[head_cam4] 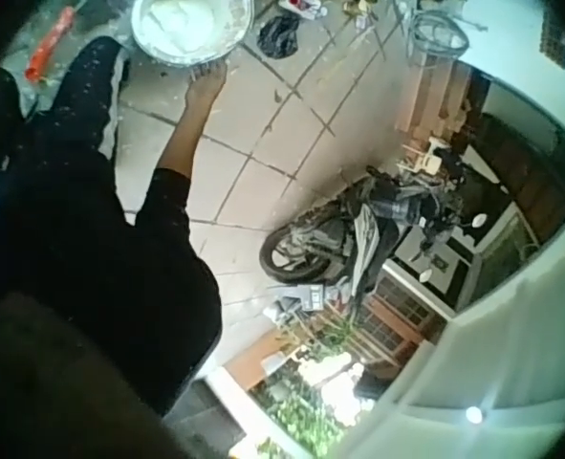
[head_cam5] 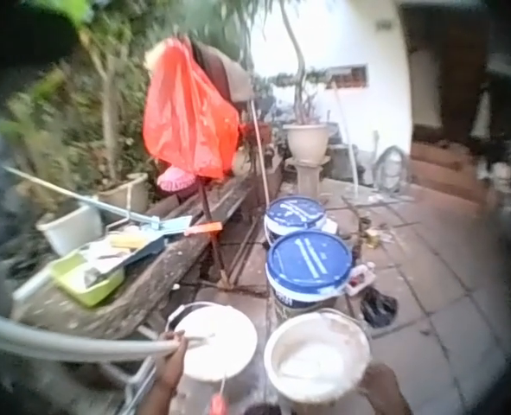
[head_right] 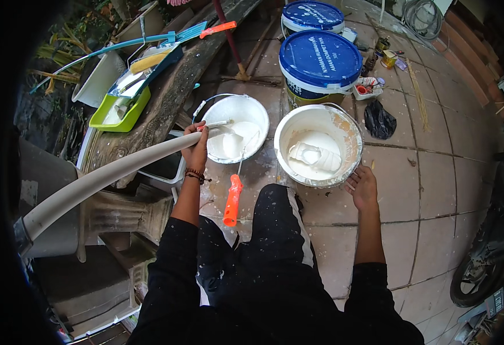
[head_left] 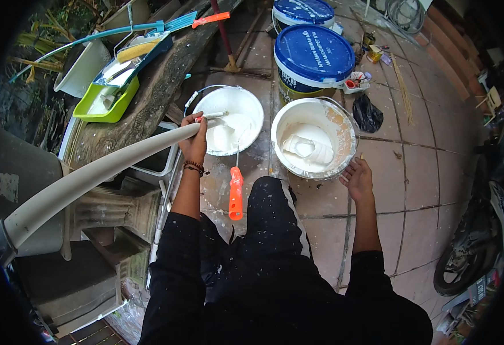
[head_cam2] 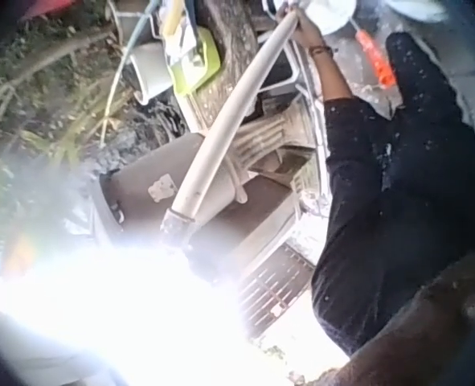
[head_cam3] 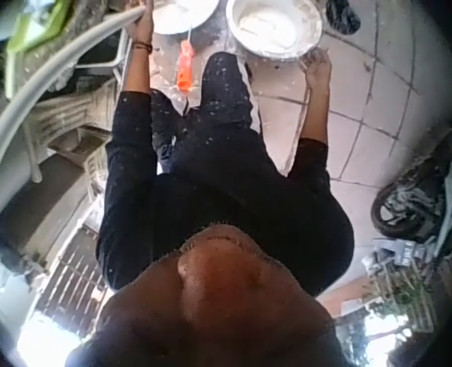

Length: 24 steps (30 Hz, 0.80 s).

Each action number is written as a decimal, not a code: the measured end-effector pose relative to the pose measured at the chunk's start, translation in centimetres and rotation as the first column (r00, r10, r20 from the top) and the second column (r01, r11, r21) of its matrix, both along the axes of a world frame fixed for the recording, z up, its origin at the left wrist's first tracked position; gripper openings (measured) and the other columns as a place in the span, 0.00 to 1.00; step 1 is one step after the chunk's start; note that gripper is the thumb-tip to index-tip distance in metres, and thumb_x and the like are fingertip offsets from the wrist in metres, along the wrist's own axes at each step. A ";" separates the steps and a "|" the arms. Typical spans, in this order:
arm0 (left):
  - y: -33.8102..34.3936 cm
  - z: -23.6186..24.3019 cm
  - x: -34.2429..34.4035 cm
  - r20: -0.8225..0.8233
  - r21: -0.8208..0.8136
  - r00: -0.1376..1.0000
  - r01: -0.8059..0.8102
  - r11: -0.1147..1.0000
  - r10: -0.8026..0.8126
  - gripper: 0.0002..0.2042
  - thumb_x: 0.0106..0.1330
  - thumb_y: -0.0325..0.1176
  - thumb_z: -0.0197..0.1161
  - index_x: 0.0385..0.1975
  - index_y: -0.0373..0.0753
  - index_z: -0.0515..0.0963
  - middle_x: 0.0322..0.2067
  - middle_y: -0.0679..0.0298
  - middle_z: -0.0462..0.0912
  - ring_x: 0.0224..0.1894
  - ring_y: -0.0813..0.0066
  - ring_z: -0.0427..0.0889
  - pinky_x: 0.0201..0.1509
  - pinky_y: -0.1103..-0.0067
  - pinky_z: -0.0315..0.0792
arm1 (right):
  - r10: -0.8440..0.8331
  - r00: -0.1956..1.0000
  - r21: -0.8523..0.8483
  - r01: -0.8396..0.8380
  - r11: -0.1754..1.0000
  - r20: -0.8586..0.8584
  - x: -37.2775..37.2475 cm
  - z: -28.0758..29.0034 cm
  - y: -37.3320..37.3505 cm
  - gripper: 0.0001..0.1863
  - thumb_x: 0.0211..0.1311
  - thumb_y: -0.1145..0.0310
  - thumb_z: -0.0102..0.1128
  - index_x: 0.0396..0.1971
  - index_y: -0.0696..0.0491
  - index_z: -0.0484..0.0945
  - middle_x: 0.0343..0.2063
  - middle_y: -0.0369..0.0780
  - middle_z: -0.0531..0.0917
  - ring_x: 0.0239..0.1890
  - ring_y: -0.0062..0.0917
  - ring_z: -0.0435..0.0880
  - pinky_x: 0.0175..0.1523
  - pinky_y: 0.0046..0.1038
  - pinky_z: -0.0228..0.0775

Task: Mixing white paint in a bucket using a PVC pipe and pouring additional liquid into it.

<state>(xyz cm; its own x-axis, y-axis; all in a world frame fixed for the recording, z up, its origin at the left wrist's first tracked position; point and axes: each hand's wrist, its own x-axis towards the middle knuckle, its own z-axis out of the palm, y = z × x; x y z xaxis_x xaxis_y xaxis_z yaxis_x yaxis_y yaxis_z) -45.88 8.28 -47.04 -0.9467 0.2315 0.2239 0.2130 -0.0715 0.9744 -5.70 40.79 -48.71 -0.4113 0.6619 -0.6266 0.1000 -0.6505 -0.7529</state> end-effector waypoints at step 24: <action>0.8 0.7 -1.0 0.044 -0.006 0.999 0.024 1.000 -0.024 0.12 0.73 0.27 0.71 0.51 0.36 0.79 0.53 0.62 0.86 0.53 0.77 0.82 0.63 0.79 0.74 | -0.122 0.965 -0.035 0.134 0.990 0.231 28.7 -0.2 12.4 0.56 0.64 0.16 0.38 0.60 0.58 0.78 0.42 0.38 0.84 0.37 0.26 0.77 0.50 0.34 0.61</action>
